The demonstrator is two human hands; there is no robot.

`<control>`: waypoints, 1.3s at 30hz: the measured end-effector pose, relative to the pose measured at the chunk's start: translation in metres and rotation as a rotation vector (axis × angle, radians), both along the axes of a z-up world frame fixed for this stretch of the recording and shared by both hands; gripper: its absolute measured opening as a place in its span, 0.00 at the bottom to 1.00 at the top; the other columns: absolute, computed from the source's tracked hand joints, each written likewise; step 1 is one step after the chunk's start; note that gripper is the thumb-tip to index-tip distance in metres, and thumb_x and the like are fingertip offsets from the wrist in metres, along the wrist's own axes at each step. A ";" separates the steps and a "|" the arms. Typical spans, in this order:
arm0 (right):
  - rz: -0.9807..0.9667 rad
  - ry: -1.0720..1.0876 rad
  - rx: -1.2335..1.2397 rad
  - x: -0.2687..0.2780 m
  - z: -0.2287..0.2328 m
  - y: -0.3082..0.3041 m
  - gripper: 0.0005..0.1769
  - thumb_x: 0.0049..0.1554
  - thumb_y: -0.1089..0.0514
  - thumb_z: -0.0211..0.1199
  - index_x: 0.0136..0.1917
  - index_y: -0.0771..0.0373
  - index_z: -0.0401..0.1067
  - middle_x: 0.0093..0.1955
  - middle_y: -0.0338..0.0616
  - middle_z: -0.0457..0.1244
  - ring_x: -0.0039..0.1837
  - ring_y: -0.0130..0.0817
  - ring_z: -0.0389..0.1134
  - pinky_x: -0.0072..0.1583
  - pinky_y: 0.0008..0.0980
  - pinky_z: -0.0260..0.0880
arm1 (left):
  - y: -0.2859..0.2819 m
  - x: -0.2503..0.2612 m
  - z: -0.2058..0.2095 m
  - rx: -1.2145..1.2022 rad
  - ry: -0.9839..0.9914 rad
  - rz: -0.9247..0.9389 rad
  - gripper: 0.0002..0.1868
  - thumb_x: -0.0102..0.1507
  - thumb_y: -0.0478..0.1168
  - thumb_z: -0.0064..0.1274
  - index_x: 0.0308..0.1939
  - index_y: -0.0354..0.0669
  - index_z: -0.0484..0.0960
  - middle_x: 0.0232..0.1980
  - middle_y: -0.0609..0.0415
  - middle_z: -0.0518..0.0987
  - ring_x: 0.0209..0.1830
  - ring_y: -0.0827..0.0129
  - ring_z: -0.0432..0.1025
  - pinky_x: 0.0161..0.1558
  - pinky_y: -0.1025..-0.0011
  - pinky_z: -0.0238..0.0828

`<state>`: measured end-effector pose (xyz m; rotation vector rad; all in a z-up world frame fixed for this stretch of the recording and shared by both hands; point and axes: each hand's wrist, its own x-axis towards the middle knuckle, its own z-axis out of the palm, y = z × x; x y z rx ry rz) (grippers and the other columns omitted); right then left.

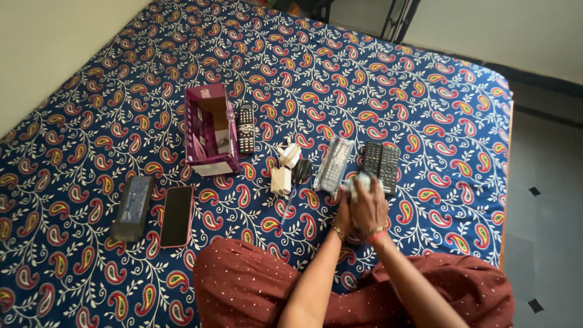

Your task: The person sits on a bed and wipes several remote controls with a cloth. They clean each remote individually, turning them over to wipe all sides, and then place the cleaned remotes into a purple box.

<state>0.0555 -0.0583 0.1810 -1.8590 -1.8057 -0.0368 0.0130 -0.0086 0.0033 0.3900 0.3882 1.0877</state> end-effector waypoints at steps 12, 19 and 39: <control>-0.064 0.063 -0.059 0.016 -0.010 0.053 0.20 0.59 0.46 0.64 0.64 0.47 0.72 0.71 0.58 0.58 0.54 0.56 0.70 0.47 0.49 0.75 | -0.013 -0.003 0.027 0.018 0.101 0.069 0.46 0.68 0.73 0.22 0.79 0.47 0.57 0.77 0.53 0.66 0.75 0.63 0.63 0.73 0.65 0.59; -0.016 0.089 -0.167 -0.004 -0.007 -0.003 0.23 0.57 0.48 0.65 0.65 0.44 0.72 0.74 0.59 0.54 0.52 0.55 0.71 0.48 0.46 0.75 | -0.004 -0.007 0.004 -0.034 -0.080 -0.018 0.53 0.62 0.81 0.15 0.75 0.49 0.62 0.70 0.46 0.71 0.68 0.54 0.69 0.64 0.57 0.74; -0.031 1.129 0.255 0.079 -0.070 -0.042 0.16 0.64 0.58 0.64 0.64 0.62 0.72 0.57 0.41 0.67 0.56 0.27 0.67 0.56 0.26 0.69 | -0.006 -0.017 0.020 -0.042 0.037 -0.008 0.22 0.73 0.56 0.45 0.53 0.40 0.81 0.42 0.54 0.83 0.38 0.68 0.78 0.42 0.70 0.78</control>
